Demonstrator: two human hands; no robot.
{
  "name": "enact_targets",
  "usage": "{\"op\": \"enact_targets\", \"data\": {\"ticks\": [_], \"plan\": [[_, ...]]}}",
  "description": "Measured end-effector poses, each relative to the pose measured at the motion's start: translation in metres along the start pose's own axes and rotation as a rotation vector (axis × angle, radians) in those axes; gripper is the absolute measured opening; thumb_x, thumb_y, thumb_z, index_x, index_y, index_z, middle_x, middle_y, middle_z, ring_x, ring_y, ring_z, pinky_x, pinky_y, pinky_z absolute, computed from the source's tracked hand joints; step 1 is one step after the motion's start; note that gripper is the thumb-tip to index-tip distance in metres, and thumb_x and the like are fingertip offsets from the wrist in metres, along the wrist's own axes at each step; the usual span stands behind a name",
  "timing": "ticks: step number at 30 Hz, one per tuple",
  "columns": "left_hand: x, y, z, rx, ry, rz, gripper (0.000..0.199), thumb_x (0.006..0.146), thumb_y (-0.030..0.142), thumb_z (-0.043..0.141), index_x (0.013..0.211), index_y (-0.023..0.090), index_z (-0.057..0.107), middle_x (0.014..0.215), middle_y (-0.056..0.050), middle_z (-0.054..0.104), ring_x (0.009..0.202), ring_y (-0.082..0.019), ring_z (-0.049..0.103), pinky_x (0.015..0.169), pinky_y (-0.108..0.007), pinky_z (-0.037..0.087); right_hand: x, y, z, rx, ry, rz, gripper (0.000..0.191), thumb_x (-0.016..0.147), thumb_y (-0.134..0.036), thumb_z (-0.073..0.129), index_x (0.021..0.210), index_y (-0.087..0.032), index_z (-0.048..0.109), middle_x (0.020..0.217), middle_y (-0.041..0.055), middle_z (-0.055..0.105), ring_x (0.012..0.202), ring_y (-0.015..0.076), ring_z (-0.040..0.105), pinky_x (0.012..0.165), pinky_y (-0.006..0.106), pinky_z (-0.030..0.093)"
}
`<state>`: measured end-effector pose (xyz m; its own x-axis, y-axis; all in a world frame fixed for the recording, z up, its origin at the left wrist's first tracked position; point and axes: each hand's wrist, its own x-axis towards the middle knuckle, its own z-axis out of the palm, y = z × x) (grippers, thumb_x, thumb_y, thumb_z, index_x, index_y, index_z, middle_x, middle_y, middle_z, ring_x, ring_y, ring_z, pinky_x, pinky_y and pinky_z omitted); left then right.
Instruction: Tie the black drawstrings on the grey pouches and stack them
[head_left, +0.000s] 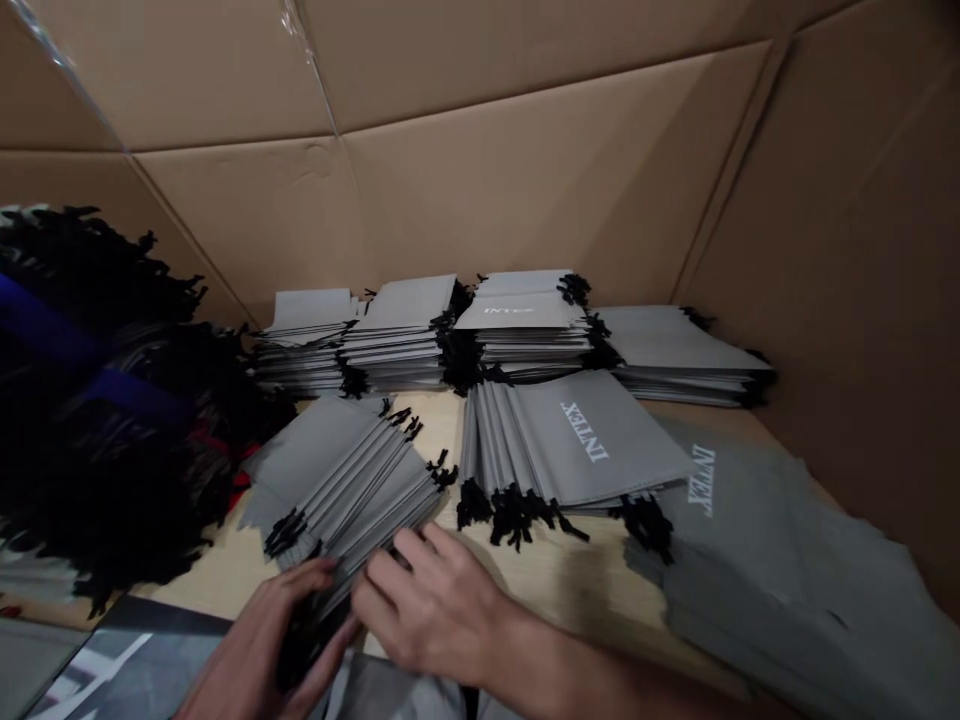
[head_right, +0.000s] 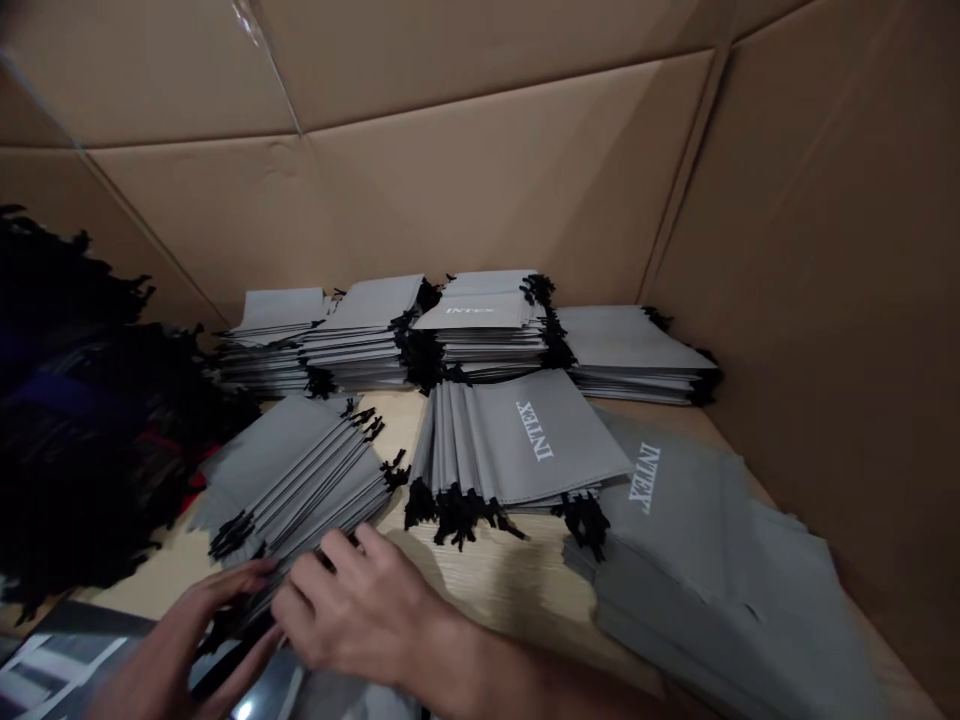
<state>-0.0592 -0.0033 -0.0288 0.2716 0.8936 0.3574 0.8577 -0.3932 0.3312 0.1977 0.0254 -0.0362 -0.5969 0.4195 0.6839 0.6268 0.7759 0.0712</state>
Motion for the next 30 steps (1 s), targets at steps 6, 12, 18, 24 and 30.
{"op": "enact_targets", "data": {"ticks": [6,12,18,24,30], "plan": [[0.023,0.005,0.002,0.097,0.001,-0.06,0.031,0.101,0.057,0.06,0.107,0.028,0.069,0.09,-0.002,0.086,0.073,-0.024,0.084,0.066,-0.027,0.069,0.002,0.0,-0.006,-0.002,-0.1,0.072,0.015,0.1,-0.01,0.065,0.097,-0.02,0.054,0.081,-0.0016,0.054,0.075,0.0185,0.056,0.063,0.032,0.048],[0.028,-0.008,0.0,0.186,0.002,0.213,0.034,0.107,0.039,0.052,0.135,0.034,0.071,0.12,-0.003,0.081,0.102,-0.021,0.084,0.084,-0.024,0.068,-0.004,-0.001,-0.001,0.12,-0.118,0.013,0.014,0.101,-0.017,0.073,0.094,-0.019,0.061,0.089,0.0011,0.063,0.091,0.0209,0.059,0.069,0.034,0.053],[0.033,-0.001,-0.001,0.245,-0.051,0.349,0.037,0.107,0.031,0.053,0.138,0.038,0.072,0.125,-0.003,0.077,0.105,-0.021,0.082,0.082,-0.023,0.067,-0.012,0.0,0.004,0.251,-0.212,0.012,0.018,0.107,-0.024,0.066,0.09,-0.022,0.063,0.096,0.0005,0.068,0.097,0.0198,0.06,0.065,0.034,0.051],[0.026,-0.01,0.004,0.36,-0.121,0.527,0.049,0.102,0.031,0.063,0.15,0.037,0.065,0.143,-0.005,0.074,0.122,-0.027,0.075,0.098,-0.033,0.064,-0.016,-0.002,0.008,0.296,-0.068,0.037,0.022,0.111,-0.032,0.057,0.091,-0.022,0.06,0.097,-0.0016,0.069,0.1,0.0196,0.059,0.073,0.037,0.048],[0.014,-0.012,0.007,0.433,-0.126,0.569,0.05,0.099,0.025,0.062,0.148,0.034,0.066,0.145,-0.003,0.075,0.124,-0.027,0.07,0.101,-0.034,0.06,-0.017,0.003,0.002,0.29,-0.017,0.097,0.026,0.107,-0.039,0.062,0.087,-0.024,0.058,0.086,-0.0041,0.063,0.084,0.0174,0.056,0.062,0.038,0.038]]}}
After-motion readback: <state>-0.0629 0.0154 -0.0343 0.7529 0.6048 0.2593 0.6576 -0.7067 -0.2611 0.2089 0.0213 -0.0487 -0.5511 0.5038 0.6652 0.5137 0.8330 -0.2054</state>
